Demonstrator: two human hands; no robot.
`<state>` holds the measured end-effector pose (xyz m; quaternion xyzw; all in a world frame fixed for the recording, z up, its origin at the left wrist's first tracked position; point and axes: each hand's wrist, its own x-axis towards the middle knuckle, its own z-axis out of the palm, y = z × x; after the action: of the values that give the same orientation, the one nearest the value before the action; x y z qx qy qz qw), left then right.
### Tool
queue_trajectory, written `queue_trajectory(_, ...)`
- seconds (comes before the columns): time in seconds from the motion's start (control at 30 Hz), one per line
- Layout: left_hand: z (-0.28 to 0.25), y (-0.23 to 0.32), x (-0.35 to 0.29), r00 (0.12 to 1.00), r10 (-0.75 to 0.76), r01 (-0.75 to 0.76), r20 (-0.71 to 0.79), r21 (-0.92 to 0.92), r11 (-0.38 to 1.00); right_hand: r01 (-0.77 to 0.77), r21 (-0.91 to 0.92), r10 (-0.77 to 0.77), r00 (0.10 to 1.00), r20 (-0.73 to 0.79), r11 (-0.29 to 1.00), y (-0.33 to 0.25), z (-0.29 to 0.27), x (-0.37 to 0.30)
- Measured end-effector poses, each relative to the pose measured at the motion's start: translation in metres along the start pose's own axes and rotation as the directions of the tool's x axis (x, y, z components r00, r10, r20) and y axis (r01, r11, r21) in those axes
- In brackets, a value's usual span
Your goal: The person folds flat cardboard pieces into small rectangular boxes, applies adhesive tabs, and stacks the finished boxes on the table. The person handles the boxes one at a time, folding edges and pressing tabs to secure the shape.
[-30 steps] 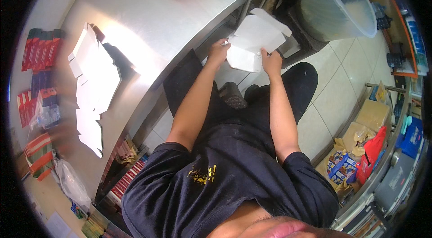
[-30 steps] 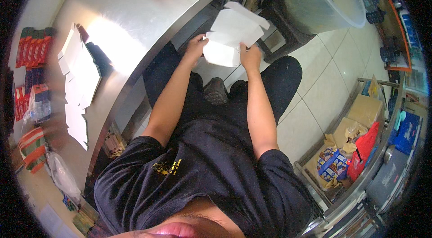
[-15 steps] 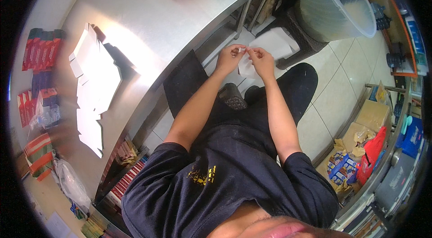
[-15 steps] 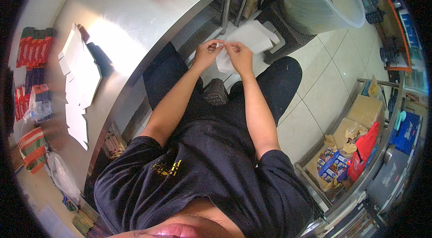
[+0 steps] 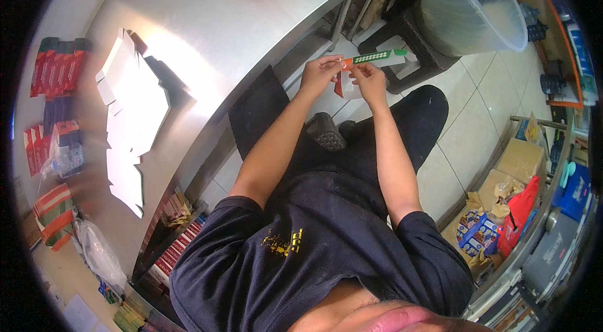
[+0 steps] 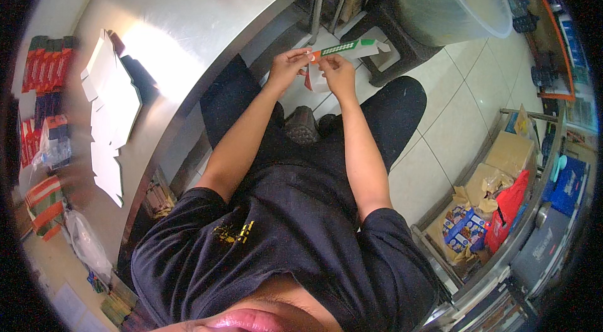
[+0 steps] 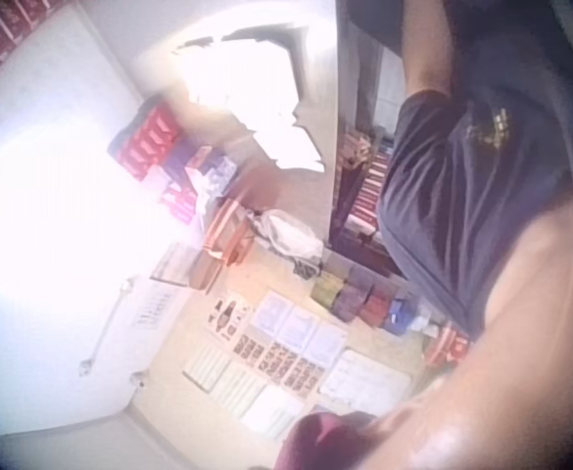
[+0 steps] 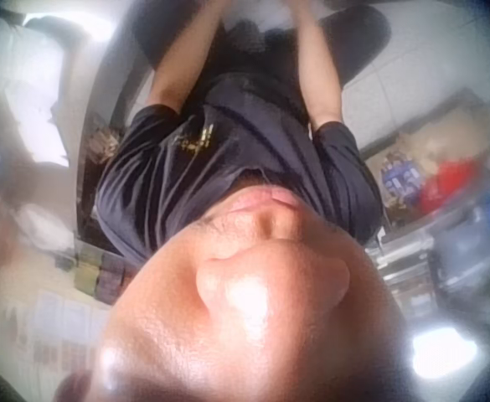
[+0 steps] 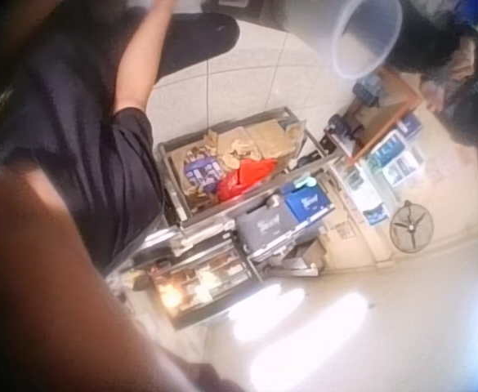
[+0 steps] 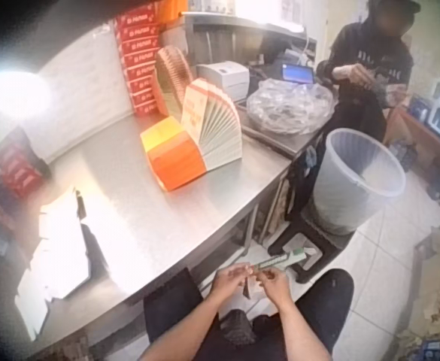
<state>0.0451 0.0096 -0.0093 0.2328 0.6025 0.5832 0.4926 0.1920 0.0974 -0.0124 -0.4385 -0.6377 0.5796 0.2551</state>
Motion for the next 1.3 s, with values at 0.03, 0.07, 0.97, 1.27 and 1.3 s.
queue_trajectory(0.03, 0.001, 0.000, 0.000, 1.000, -0.003, 0.003, 0.001, -0.019, 1.000, -0.010, 0.011, 0.010, 1.000, 0.028, 1.000, 0.000, -0.002, 0.001)
queue_trajectory(0.07, 0.002, 0.000, 0.000, 1.000, -0.006, 0.006, 0.001, -0.038, 0.999, -0.021, 0.022, 0.020, 0.998, 0.057, 1.000, 0.000, -0.004, 0.001)
queue_trajectory(0.97, 0.009, -0.018, -0.001, 0.982, 0.159, -0.130, -0.103, 0.247, 0.960, -0.024, 0.079, 0.012, 0.989, 0.149, 0.997, 0.018, 0.013, -0.009)
queue_trajectory(1.27, -0.003, -0.029, 0.005, 0.995, 0.037, -0.012, -0.093, 0.261, 0.965, 0.104, -0.204, -0.110, 0.994, -0.019, 0.973, 0.002, 0.016, -0.015)
queue_trajectory(1.3, -0.004, -0.023, 0.003, 0.993, 0.013, 0.022, -0.120, 0.285, 0.958, 0.191, -0.319, -0.220, 0.974, -0.058, 0.928, -0.007, 0.014, -0.017)
